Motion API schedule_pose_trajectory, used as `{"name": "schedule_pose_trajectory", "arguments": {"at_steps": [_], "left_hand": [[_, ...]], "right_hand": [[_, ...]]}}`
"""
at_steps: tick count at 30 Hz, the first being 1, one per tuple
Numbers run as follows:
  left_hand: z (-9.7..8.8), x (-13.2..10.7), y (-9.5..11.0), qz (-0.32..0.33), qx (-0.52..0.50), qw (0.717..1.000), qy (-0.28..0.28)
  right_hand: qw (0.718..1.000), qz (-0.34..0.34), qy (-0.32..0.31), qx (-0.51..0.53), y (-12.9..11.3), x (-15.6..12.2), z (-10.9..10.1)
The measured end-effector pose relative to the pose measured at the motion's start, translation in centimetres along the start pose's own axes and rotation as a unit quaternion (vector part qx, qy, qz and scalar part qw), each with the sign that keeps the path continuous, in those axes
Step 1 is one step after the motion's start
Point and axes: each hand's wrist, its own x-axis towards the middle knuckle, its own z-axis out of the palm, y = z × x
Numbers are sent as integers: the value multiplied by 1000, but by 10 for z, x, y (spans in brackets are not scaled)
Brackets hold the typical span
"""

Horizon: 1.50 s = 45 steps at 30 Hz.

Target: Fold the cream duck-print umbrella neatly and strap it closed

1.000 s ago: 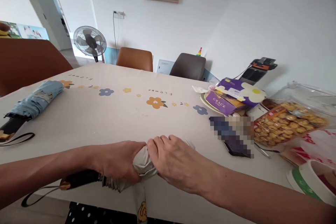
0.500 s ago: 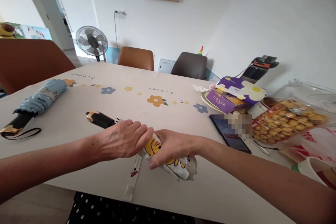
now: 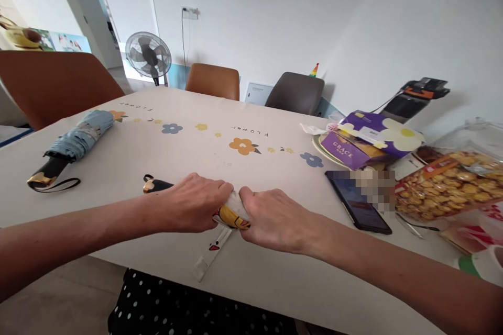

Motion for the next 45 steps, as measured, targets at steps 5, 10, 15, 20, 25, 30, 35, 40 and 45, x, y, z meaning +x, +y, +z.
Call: {"name": "schedule_pose_trajectory", "arguments": {"at_steps": [5, 10, 15, 20, 25, 30, 35, 40, 45], "left_hand": [[3, 4, -6, 64, 97, 989, 90], [-1, -1, -10, 155, 231, 936, 217], [3, -5, -17, 186, 248, 912, 268], [13, -7, -16, 146, 200, 933, 260], [4, -10, -7, 110, 152, 961, 204], [2, -4, -10, 102, 144, 953, 245], [10, 2, -12, 94, 153, 962, 204], [-8, 3, -9, 30, 52, 989, 133], [-33, 9, -9, -120, -289, 949, 40]], "right_hand": [[990, 27, -64, 123, 4, 4, -9], [875, 4, -168, 454, 12, 6, -3], [738, 18, -279, 615, 14, 5, 9], [799, 21, -157, 581, 4, 2, 11], [881, 22, -84, 464, -1, -3, 7], [909, 22, -50, 414, 1, -7, 5], [910, 48, -55, 409, 2, -10, 4], [879, -1, -82, 469, 26, -3, -19], [786, 103, 52, 608, 67, 13, -26]]}}
